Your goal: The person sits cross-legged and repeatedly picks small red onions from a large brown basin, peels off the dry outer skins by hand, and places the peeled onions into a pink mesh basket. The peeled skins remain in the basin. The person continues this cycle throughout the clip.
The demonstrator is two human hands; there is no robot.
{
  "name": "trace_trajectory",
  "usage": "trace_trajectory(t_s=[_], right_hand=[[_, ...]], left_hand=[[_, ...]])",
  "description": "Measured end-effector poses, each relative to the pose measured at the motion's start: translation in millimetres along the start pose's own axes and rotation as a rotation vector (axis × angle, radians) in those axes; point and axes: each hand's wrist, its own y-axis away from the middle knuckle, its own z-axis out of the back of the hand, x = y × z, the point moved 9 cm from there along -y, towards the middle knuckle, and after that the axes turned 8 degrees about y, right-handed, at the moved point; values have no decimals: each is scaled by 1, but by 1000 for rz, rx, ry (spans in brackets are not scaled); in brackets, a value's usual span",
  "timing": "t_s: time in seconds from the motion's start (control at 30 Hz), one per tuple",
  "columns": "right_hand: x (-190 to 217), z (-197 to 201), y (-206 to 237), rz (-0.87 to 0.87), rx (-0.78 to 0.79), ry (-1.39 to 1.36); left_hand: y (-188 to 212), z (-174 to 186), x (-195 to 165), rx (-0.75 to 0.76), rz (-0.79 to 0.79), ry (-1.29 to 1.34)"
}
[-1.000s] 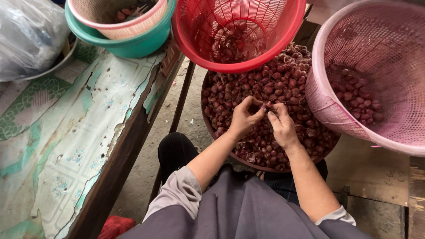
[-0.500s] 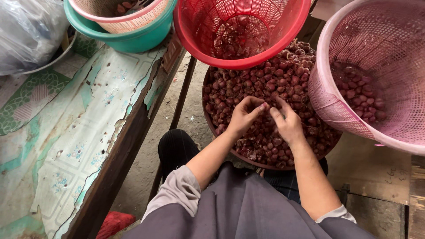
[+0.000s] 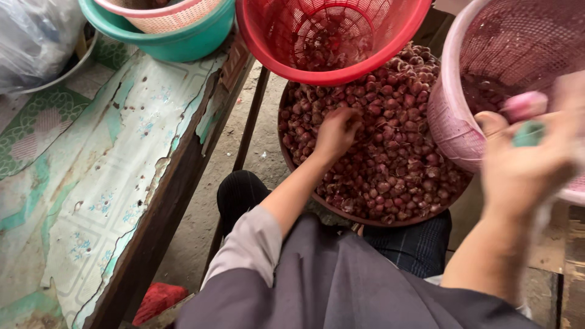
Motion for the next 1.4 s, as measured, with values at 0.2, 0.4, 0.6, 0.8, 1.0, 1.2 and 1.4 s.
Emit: trace_trajectory(t_s=[0.2,0.4,0.6,0.8,1.0,1.2,1.4], right_hand=[[17,-15,14,97,49,-108],[26,-121,57,-80,355,-322],[30,-168,79,26,233,-456],[8,-203,100,-182,389,-520],[8,-203,101,-202,563,-582],[36,-183,105,-37,547,-453],[34,-187,108,-112,614,-433]], left_hand=[[-46,-70,-7,171,-218,-413],[-51,-65,2,124,-151,-194],[2,-45,33,82,332,599],[35,-37,41,118,494,961],[39,-38,39,28,494,1057],[42,-31,32,-21,474,1045],[41,-24,23,-51,419,1015]])
